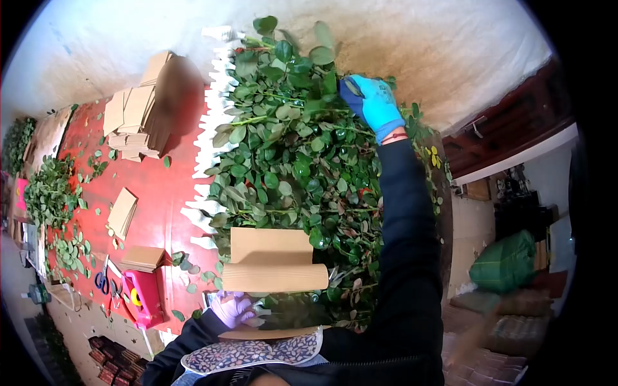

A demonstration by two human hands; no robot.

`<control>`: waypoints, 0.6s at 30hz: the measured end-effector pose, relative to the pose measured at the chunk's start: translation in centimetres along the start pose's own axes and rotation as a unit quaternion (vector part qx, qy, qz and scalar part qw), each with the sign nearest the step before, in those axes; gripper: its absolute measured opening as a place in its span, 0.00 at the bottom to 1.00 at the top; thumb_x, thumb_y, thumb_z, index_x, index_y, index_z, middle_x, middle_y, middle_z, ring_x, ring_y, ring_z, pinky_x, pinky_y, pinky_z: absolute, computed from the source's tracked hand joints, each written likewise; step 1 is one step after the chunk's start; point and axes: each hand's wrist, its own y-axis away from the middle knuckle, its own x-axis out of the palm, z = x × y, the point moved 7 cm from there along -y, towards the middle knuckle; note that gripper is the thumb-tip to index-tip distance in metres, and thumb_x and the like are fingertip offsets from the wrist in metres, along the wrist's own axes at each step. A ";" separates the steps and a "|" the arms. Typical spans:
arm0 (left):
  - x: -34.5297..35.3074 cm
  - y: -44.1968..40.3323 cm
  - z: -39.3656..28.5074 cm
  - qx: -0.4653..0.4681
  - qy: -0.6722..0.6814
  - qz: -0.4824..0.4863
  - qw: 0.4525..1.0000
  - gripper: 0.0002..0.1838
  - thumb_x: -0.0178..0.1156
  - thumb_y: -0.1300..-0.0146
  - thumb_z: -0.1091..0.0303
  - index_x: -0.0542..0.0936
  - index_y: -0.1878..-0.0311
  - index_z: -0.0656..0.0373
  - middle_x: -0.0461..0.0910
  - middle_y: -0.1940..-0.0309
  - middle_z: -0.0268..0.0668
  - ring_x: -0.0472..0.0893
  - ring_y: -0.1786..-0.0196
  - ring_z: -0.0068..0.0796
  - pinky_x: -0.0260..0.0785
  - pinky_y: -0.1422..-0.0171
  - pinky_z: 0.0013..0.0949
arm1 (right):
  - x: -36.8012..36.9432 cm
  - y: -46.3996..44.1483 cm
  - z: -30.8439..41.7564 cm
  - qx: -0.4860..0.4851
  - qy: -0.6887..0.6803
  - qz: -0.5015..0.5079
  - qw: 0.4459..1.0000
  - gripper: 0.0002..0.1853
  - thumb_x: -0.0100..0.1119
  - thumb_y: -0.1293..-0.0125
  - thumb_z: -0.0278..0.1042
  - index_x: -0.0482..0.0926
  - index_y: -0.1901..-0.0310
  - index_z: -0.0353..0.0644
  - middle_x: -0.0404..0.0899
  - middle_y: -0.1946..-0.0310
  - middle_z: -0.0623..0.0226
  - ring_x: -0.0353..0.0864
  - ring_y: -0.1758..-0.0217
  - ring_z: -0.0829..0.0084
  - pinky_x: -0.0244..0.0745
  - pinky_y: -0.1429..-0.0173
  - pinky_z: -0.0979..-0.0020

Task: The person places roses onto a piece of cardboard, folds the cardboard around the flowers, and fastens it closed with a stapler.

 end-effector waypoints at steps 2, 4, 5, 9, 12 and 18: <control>-2.0 -1.0 -1.6 0.017 0.047 -0.007 0.999 0.12 0.72 0.54 0.64 0.82 0.65 0.50 0.72 0.62 0.37 0.76 0.59 0.44 0.66 0.59 0.48 | -0.3 0.4 -0.5 -0.025 0.045 -0.003 0.999 0.15 0.61 0.35 0.39 0.80 0.49 0.46 0.83 0.52 0.56 0.82 0.48 0.53 0.74 0.44 0.55; -0.9 -0.4 -1.4 0.018 0.007 -0.002 1.000 0.12 0.71 0.52 0.60 0.81 0.65 0.49 0.73 0.62 0.36 0.76 0.59 0.43 0.67 0.59 0.47 | -1.2 2.0 0.4 -0.064 0.060 -0.033 0.996 0.14 0.61 0.36 0.37 0.80 0.50 0.46 0.83 0.50 0.57 0.81 0.48 0.53 0.73 0.44 0.55; -1.0 -0.5 -0.9 0.019 -0.015 -0.002 1.000 0.12 0.71 0.50 0.58 0.81 0.64 0.48 0.75 0.61 0.36 0.77 0.59 0.43 0.69 0.59 0.47 | -2.3 2.1 1.4 -0.110 0.073 -0.077 0.988 0.13 0.60 0.36 0.36 0.81 0.51 0.46 0.83 0.49 0.57 0.81 0.48 0.53 0.73 0.44 0.55; -0.7 -0.6 -0.6 0.030 0.001 -0.001 1.000 0.14 0.71 0.50 0.58 0.80 0.62 0.48 0.75 0.60 0.37 0.77 0.57 0.44 0.69 0.58 0.47 | -3.6 1.9 -1.7 -0.068 0.087 -0.135 0.985 0.13 0.60 0.38 0.33 0.81 0.51 0.47 0.82 0.46 0.59 0.81 0.46 0.52 0.74 0.42 0.55; -1.3 -0.9 -1.0 0.032 -0.027 0.009 0.999 0.14 0.71 0.50 0.57 0.81 0.61 0.48 0.75 0.60 0.38 0.77 0.56 0.43 0.70 0.56 0.46 | -3.4 1.6 -4.3 0.036 0.071 -0.100 0.992 0.17 0.60 0.37 0.32 0.80 0.46 0.47 0.82 0.45 0.58 0.79 0.43 0.51 0.73 0.38 0.56; -1.9 -1.3 -1.6 0.029 -0.012 -0.025 0.999 0.13 0.71 0.56 0.65 0.80 0.64 0.50 0.72 0.62 0.38 0.75 0.59 0.44 0.68 0.58 0.48 | -3.5 1.5 -4.8 0.057 0.093 -0.087 0.990 0.17 0.58 0.35 0.36 0.80 0.45 0.46 0.76 0.37 0.58 0.77 0.38 0.51 0.70 0.36 0.54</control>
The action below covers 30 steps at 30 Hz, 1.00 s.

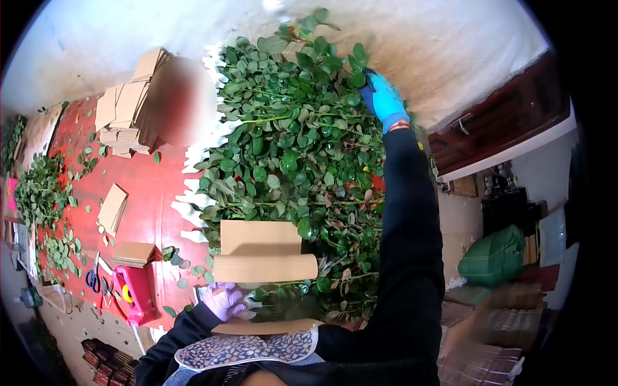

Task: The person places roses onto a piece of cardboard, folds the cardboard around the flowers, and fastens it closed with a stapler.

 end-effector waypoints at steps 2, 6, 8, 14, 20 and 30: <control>1.6 1.1 1.4 -0.024 0.043 0.026 0.998 0.14 0.71 0.58 0.69 0.80 0.65 0.51 0.71 0.62 0.38 0.75 0.61 0.45 0.68 0.60 0.47 | -0.9 0.0 1.3 -0.069 0.013 -0.028 0.997 0.17 0.59 0.35 0.36 0.80 0.45 0.46 0.78 0.40 0.57 0.78 0.40 0.51 0.71 0.37 0.54; 1.4 1.0 1.3 -0.016 0.003 0.024 1.000 0.16 0.69 0.48 0.54 0.80 0.60 0.49 0.74 0.60 0.37 0.79 0.60 0.44 0.72 0.59 0.46 | -1.6 3.4 7.2 -0.191 -0.093 -0.048 0.976 0.15 0.58 0.35 0.37 0.81 0.49 0.44 0.83 0.53 0.55 0.82 0.51 0.54 0.77 0.48 0.58; 0.5 0.5 0.6 -0.009 0.005 0.016 1.000 0.14 0.70 0.49 0.57 0.79 0.63 0.50 0.74 0.60 0.37 0.79 0.60 0.43 0.72 0.61 0.46 | -1.2 6.8 11.8 -0.199 -0.092 0.055 0.974 0.10 0.58 0.36 0.37 0.80 0.56 0.45 0.83 0.63 0.58 0.83 0.58 0.56 0.77 0.57 0.58; 1.2 1.0 1.5 -0.009 0.047 -0.011 0.999 0.13 0.69 0.49 0.57 0.79 0.65 0.50 0.74 0.63 0.37 0.79 0.61 0.42 0.72 0.61 0.46 | 13.3 25.0 15.3 -0.252 0.011 0.324 0.912 0.07 0.54 0.34 0.40 0.78 0.61 0.48 0.80 0.67 0.59 0.82 0.63 0.54 0.77 0.60 0.53; 0.0 0.5 0.6 0.017 0.025 -0.014 0.999 0.13 0.70 0.51 0.59 0.80 0.65 0.51 0.74 0.65 0.37 0.79 0.65 0.42 0.73 0.63 0.44 | 8.5 21.7 16.6 -0.256 0.026 0.413 0.874 0.16 0.57 0.34 0.49 0.80 0.57 0.44 0.82 0.66 0.57 0.83 0.60 0.54 0.76 0.55 0.55; 2.9 1.6 2.1 -0.007 -0.009 0.047 0.999 0.22 0.67 0.45 0.56 0.80 0.45 0.46 0.77 0.60 0.36 0.81 0.56 0.42 0.75 0.56 0.44 | 13.9 4.7 16.0 -0.230 0.085 0.119 0.962 0.17 0.58 0.36 0.39 0.78 0.45 0.49 0.82 0.51 0.61 0.78 0.45 0.57 0.67 0.40 0.52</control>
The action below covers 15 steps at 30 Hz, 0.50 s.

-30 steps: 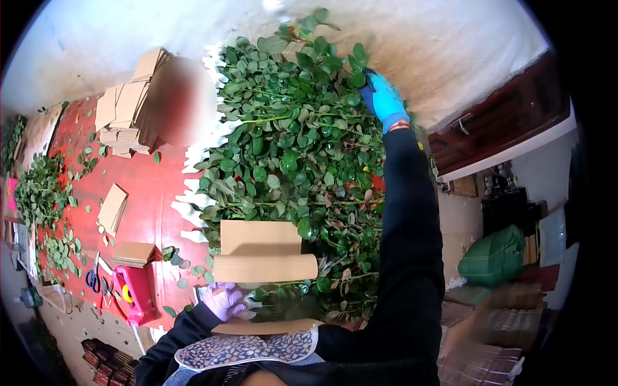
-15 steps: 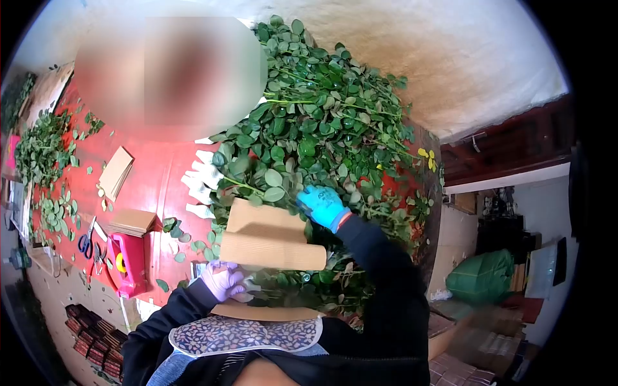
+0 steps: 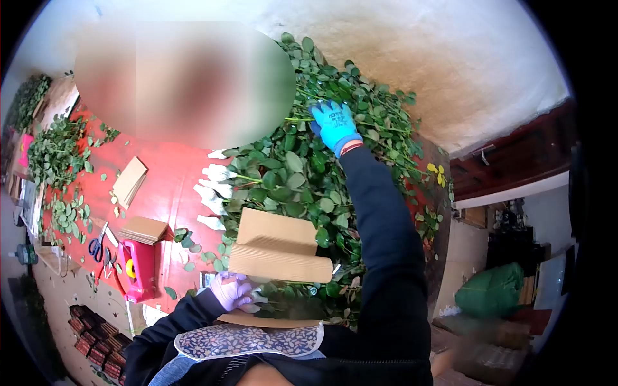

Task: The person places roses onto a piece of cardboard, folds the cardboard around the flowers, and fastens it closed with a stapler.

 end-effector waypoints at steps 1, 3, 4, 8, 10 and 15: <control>0.4 0.1 0.4 -0.022 0.073 -0.012 0.997 0.21 0.66 0.44 0.56 0.81 0.46 0.47 0.77 0.60 0.36 0.80 0.56 0.42 0.74 0.55 0.44 | 2.1 -0.6 -0.4 0.019 0.033 0.070 0.997 0.17 0.58 0.35 0.40 0.79 0.45 0.50 0.82 0.51 0.61 0.78 0.45 0.57 0.67 0.40 0.51; 1.1 0.5 1.0 -0.045 0.148 -0.017 0.988 0.18 0.66 0.44 0.57 0.81 0.49 0.48 0.77 0.61 0.37 0.80 0.56 0.42 0.74 0.54 0.43 | 3.4 -1.3 -0.8 0.011 0.074 0.173 0.982 0.09 0.55 0.36 0.36 0.81 0.56 0.50 0.84 0.61 0.60 0.83 0.52 0.56 0.68 0.40 0.50; 0.7 0.3 0.8 -0.049 0.150 -0.007 0.987 0.17 0.66 0.44 0.57 0.81 0.51 0.49 0.77 0.61 0.37 0.80 0.56 0.42 0.74 0.54 0.43 | 3.1 -1.3 -1.3 0.006 0.078 0.116 0.990 0.07 0.55 0.36 0.35 0.80 0.58 0.50 0.83 0.63 0.60 0.83 0.54 0.57 0.71 0.43 0.52; -2.0 -0.6 -1.3 0.028 0.019 -0.080 0.996 0.14 0.66 0.47 0.60 0.78 0.58 0.52 0.75 0.63 0.36 0.79 0.59 0.40 0.73 0.55 0.42 | -4.1 -0.5 -3.0 0.008 0.011 -0.046 0.999 0.10 0.57 0.38 0.31 0.81 0.55 0.50 0.83 0.62 0.57 0.84 0.59 0.55 0.77 0.54 0.56; -1.5 -0.8 -1.3 -0.021 0.068 0.003 0.997 0.19 0.66 0.48 0.60 0.78 0.53 0.53 0.75 0.60 0.35 0.79 0.55 0.38 0.73 0.52 0.40 | -7.9 0.9 -4.6 -0.011 -0.022 -0.153 0.988 0.13 0.58 0.38 0.30 0.81 0.51 0.51 0.83 0.62 0.56 0.83 0.61 0.54 0.77 0.57 0.56; -1.0 0.1 -1.2 -0.055 -0.005 0.023 0.998 0.20 0.64 0.51 0.60 0.78 0.52 0.50 0.73 0.60 0.32 0.77 0.55 0.32 0.71 0.50 0.38 | -16.5 6.5 -5.5 0.067 -0.279 -0.255 0.923 0.17 0.59 0.34 0.27 0.82 0.44 0.48 0.84 0.59 0.57 0.82 0.65 0.56 0.78 0.60 0.63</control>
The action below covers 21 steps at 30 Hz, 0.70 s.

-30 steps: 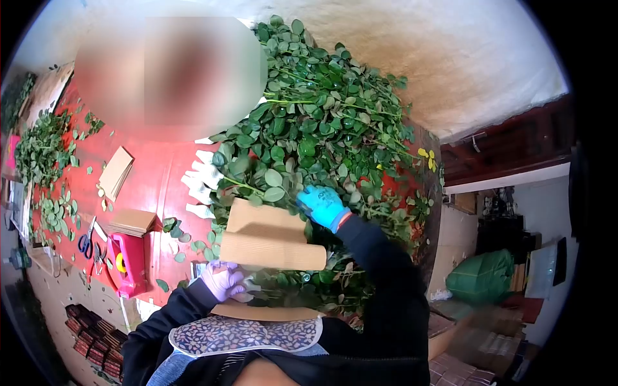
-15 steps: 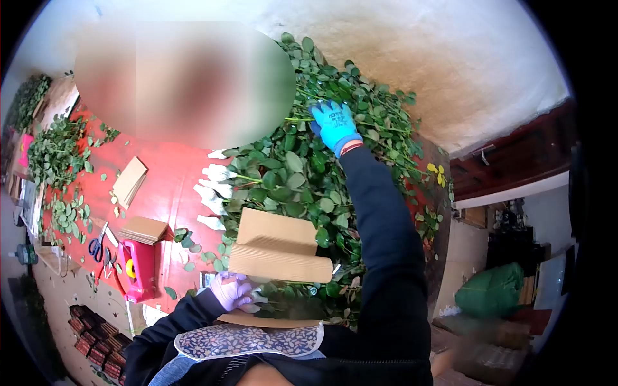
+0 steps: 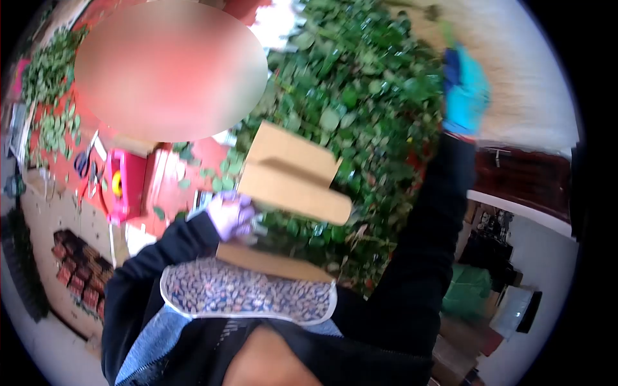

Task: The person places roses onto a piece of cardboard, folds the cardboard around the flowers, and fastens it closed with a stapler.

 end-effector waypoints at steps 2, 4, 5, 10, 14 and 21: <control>-0.6 0.0 -0.2 0.025 0.030 -0.057 0.998 0.22 0.68 0.51 0.60 0.81 0.50 0.51 0.75 0.59 0.38 0.79 0.54 0.42 0.73 0.53 0.43 | -2.5 2.4 5.5 0.040 -0.023 0.019 0.999 0.16 0.60 0.33 0.27 0.83 0.45 0.44 0.84 0.60 0.59 0.81 0.68 0.58 0.76 0.63 0.66; -0.3 -0.1 0.3 0.025 0.075 -0.073 0.994 0.25 0.69 0.54 0.64 0.80 0.48 0.52 0.75 0.59 0.37 0.78 0.55 0.43 0.73 0.53 0.43 | -3.8 5.9 12.2 -0.072 0.166 0.098 0.979 0.13 0.61 0.35 0.28 0.84 0.49 0.42 0.81 0.66 0.63 0.77 0.71 0.62 0.72 0.67 0.67; -0.4 -0.1 0.5 0.023 0.068 -0.075 0.995 0.28 0.70 0.56 0.66 0.80 0.47 0.52 0.75 0.59 0.36 0.78 0.55 0.43 0.73 0.52 0.43 | -4.2 8.3 15.0 -0.153 0.264 0.137 0.942 0.11 0.62 0.36 0.28 0.84 0.52 0.42 0.79 0.70 0.66 0.75 0.73 0.64 0.70 0.69 0.67; 3.5 -0.8 3.6 -0.151 0.669 -0.015 0.728 0.26 0.72 0.52 0.68 0.78 0.47 0.54 0.80 0.63 0.35 0.79 0.63 0.31 0.71 0.62 0.35 | -0.5 20.1 22.8 -0.226 0.219 0.330 0.890 0.14 0.64 0.45 0.30 0.83 0.55 0.43 0.70 0.76 0.73 0.72 0.74 0.73 0.68 0.68 0.66; -0.2 -0.4 1.3 0.007 0.419 -0.058 0.906 0.31 0.70 0.47 0.72 0.75 0.38 0.53 0.81 0.59 0.35 0.82 0.63 0.27 0.73 0.64 0.28 | 3.4 28.5 18.8 -0.145 0.176 0.411 0.883 0.21 0.60 0.45 0.33 0.80 0.48 0.42 0.72 0.74 0.71 0.76 0.72 0.72 0.71 0.65 0.66; -0.6 -0.3 1.8 0.005 0.080 -0.090 0.993 0.36 0.73 0.52 0.66 0.73 0.36 0.50 0.73 0.37 0.35 0.76 0.42 0.44 0.68 0.38 0.45 | 9.9 34.3 12.9 -0.100 0.259 0.376 0.884 0.15 0.59 0.44 0.34 0.79 0.54 0.44 0.80 0.70 0.64 0.83 0.70 0.65 0.78 0.65 0.61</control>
